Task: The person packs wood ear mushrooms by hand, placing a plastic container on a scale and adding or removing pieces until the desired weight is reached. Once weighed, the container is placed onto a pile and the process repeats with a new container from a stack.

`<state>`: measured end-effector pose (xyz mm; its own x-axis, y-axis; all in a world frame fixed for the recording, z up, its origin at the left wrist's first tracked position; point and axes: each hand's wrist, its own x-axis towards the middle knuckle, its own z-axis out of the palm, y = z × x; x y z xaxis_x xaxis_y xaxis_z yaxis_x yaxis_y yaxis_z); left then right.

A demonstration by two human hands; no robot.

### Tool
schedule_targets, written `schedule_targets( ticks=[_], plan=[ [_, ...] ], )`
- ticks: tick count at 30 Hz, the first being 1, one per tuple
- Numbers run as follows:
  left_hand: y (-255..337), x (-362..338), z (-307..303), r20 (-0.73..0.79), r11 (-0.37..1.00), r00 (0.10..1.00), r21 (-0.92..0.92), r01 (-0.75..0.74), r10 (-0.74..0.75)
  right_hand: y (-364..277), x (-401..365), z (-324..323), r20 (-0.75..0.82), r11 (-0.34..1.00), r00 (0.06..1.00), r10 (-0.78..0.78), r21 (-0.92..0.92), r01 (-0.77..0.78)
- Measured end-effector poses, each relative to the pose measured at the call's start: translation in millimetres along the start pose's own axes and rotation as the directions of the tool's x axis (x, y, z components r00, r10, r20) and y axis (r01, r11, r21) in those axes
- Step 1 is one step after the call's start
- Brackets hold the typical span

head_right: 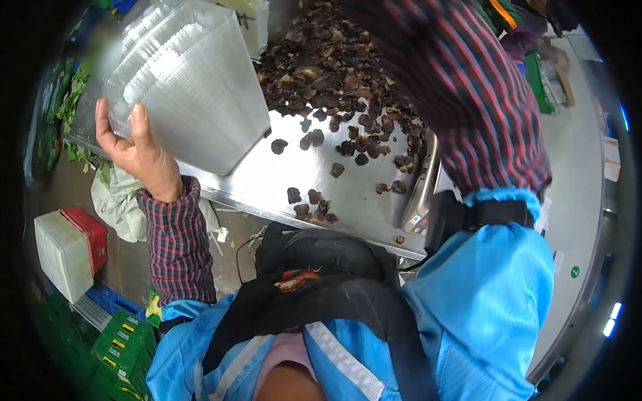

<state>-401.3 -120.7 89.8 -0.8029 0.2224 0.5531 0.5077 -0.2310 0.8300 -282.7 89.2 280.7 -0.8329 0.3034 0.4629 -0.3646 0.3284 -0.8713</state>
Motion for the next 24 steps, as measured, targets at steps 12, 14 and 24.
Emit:
schedule_targets(
  ticks=[12, 14, 24],
  plan=[
    [-49.2, -139.7, 109.1, 0.686, 0.988, 0.714, 0.145, 0.056, -0.141, 41.0, -458.4, -120.6, -0.465, -0.002, 0.859, 0.214, -0.88, -0.475],
    [-86.3, -153.6, 133.6, 0.649, 0.965, 0.734, 0.258, 0.034, -0.199, 42.7, -512.1, -117.0, -0.545, -0.106, 0.74, 0.395, -0.827, -0.552],
    [-164.8, -143.6, 173.9, 0.375, 0.634, 0.737, 0.768, 0.093, -0.563, 101.0, -322.2, -155.0, -0.323, 0.279, 0.798, 0.509, -0.815, -0.508]
  ],
)
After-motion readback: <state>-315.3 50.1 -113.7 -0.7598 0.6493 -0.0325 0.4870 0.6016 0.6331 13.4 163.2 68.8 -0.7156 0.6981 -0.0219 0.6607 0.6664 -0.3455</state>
